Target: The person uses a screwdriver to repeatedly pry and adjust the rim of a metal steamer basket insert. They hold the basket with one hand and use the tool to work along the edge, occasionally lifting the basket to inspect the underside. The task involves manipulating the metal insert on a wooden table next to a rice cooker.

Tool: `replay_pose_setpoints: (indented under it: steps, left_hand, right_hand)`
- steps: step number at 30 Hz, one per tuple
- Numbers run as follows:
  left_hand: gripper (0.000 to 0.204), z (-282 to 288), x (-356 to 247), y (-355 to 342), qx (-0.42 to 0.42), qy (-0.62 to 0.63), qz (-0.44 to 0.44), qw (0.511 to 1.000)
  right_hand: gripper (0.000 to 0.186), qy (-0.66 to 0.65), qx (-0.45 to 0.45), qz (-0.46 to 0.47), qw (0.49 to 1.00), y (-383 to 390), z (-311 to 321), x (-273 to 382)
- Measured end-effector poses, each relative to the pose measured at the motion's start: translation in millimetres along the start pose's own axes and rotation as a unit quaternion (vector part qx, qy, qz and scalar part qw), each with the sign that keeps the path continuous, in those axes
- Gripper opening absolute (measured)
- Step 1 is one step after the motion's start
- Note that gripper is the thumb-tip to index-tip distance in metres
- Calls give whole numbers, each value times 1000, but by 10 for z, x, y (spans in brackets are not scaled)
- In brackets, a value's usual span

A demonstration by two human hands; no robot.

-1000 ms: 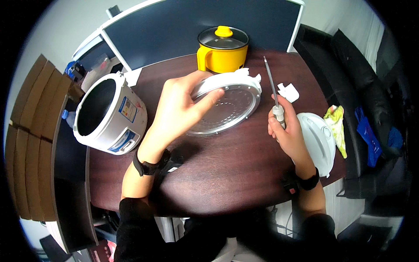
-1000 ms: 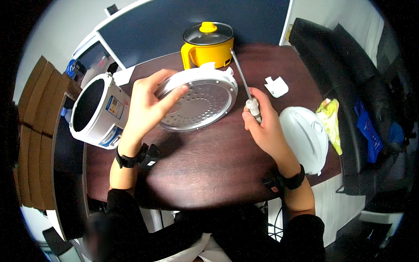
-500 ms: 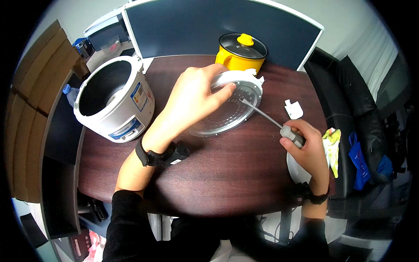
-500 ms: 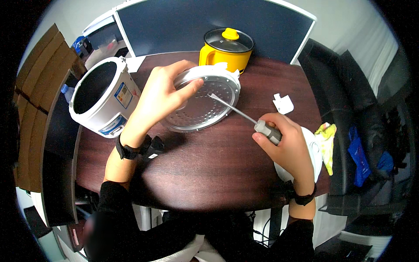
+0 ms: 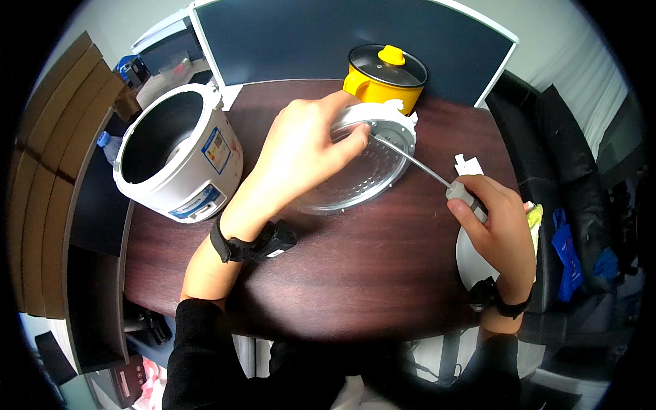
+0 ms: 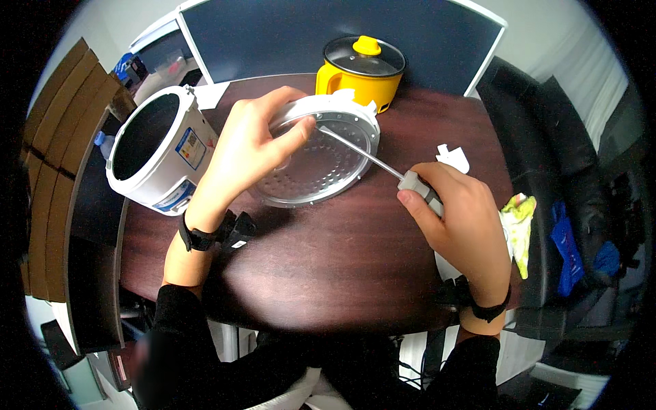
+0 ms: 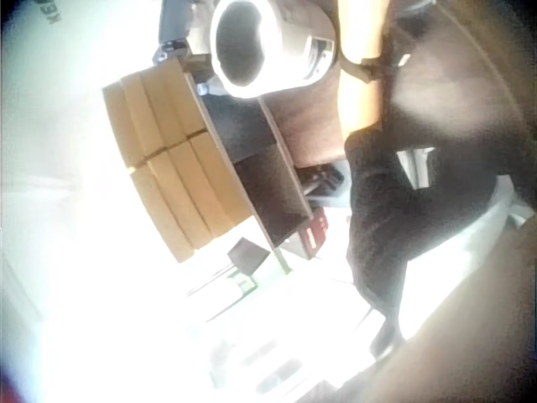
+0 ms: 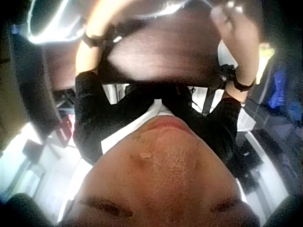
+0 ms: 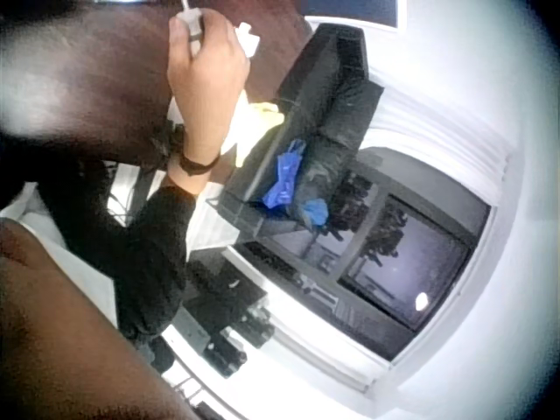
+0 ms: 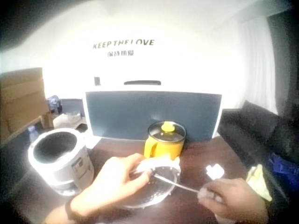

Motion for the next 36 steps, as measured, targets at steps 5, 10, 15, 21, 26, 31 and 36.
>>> replay_pose_setpoints:
  steps: [5,10,15,21,26,31,36]
  left_hand:
    - [32,-9,16,18,0,-6,-7,1000]
    - [32,-14,16,22,-7,-2,-4,1000]
    - [32,-9,-11,16,1,-2,5,1000]
    - [34,-5,-75,11,5,-7,-8,1000]
    - [31,21,-154,14,1,-23,-31,999]
    - [27,36,-152,40,-27,-47,-70,996]
    - [27,24,-160,35,-31,-53,-68,996]
  right_hand:
    - [25,13,-7,-10,1000,7,29,34]
    - [25,12,-8,-20,1000,25,25,23]
    - [24,8,-12,-15,1000,49,18,41]
    - [24,25,-9,-33,999,90,7,40]
    - [22,29,-9,-29,999,155,-82,59]
    - [23,-19,47,-60,997,181,-258,23]
    - [31,-301,207,-247,897,310,-608,-109]
Point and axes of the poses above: each hand's wrist, its own y-axis away from the middle knuckle, its own z-axis out of the back of the hand, x = y × z, the point moved 10 cm from there along -y, towards the middle knuckle, and after that the axes turned 5 degrees about -x, right-handed, at the moved point
